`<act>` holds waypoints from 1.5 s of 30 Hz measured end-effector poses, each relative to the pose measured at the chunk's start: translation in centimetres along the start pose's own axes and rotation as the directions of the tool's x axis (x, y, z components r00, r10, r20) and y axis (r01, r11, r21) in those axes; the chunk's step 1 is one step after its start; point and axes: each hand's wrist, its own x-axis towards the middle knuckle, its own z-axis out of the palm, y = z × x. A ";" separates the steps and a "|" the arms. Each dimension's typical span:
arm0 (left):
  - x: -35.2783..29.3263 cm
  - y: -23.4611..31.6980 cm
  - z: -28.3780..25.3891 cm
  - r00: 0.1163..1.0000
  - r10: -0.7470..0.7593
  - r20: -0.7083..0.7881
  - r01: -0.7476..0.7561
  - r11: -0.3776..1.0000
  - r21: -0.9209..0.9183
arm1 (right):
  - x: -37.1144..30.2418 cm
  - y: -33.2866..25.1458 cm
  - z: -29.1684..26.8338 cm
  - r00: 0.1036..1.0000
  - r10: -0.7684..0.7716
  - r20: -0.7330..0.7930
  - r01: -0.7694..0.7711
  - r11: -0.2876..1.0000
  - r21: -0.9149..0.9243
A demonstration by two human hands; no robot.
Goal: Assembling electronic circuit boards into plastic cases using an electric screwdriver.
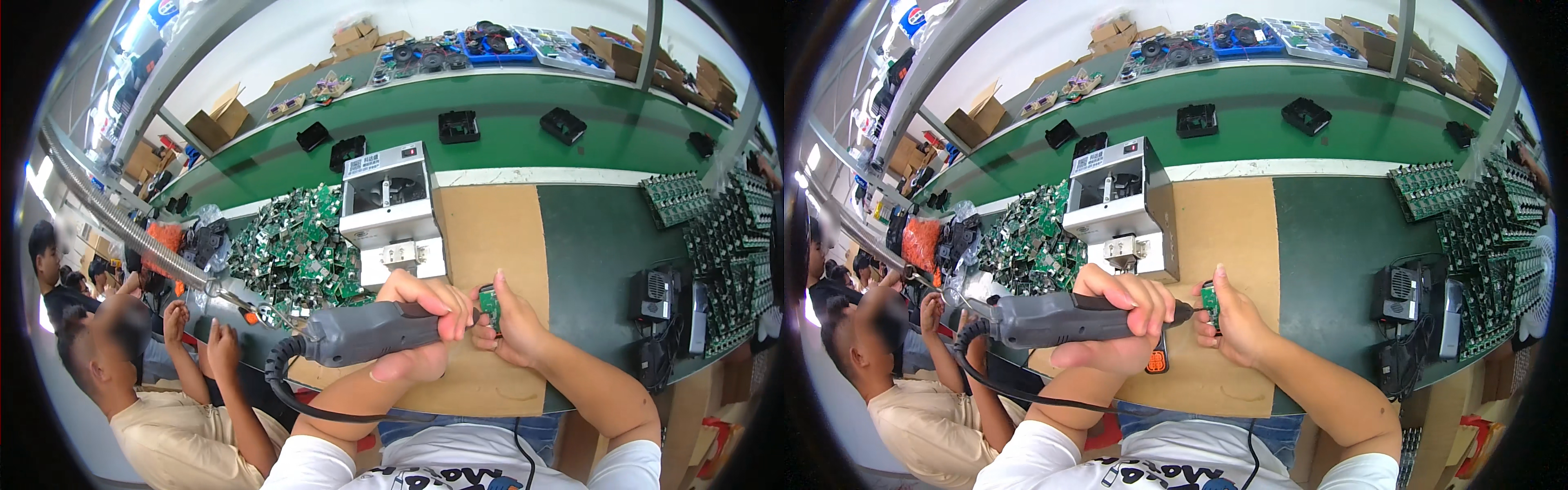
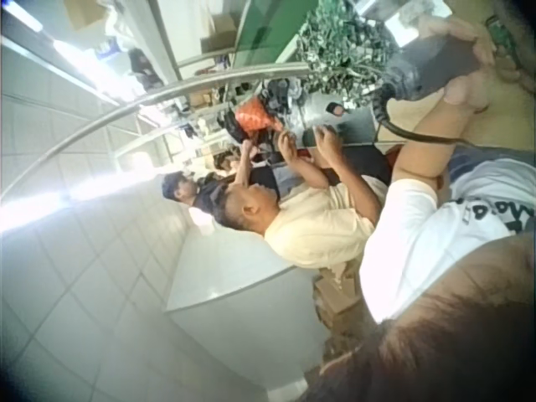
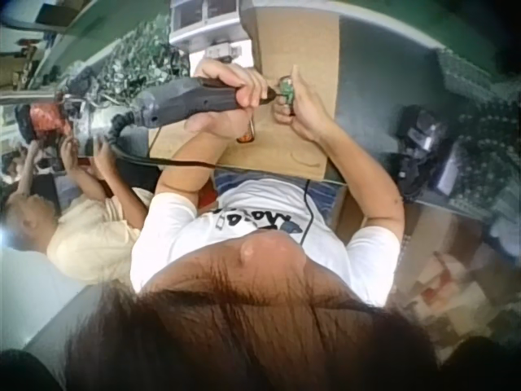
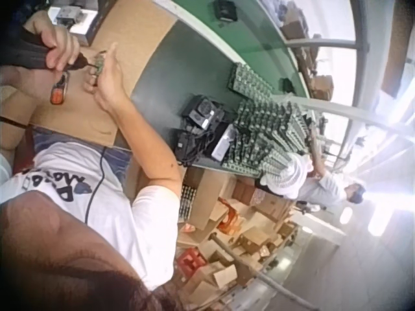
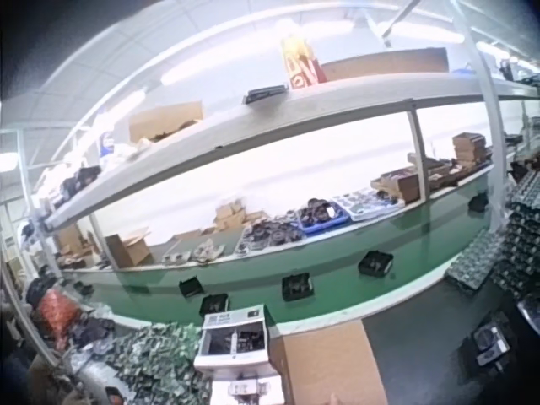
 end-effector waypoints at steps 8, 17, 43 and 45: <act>-0.6 -0.6 -0.2 0.997 -0.052 -0.060 0.053 0.999 0.009 | 0.3 0.1 -0.3 0.999 0.042 0.002 -0.041 0.999 -0.008; 2.5 2.3 -0.3 0.981 -0.030 -0.192 0.080 0.963 0.257 | 0.6 0.0 0.0 0.993 -0.092 0.077 0.083 0.991 0.106; -14.5 9.8 -9.5 0.913 -0.064 -0.403 0.408 0.139 0.902 | 6.1 -8.9 2.4 0.795 -0.561 -0.231 0.579 0.816 0.011; -13.9 10.2 -9.8 0.886 -0.144 -0.440 0.458 0.135 0.879 | 4.5 -7.3 3.4 0.784 -0.570 -0.245 0.578 0.815 -0.044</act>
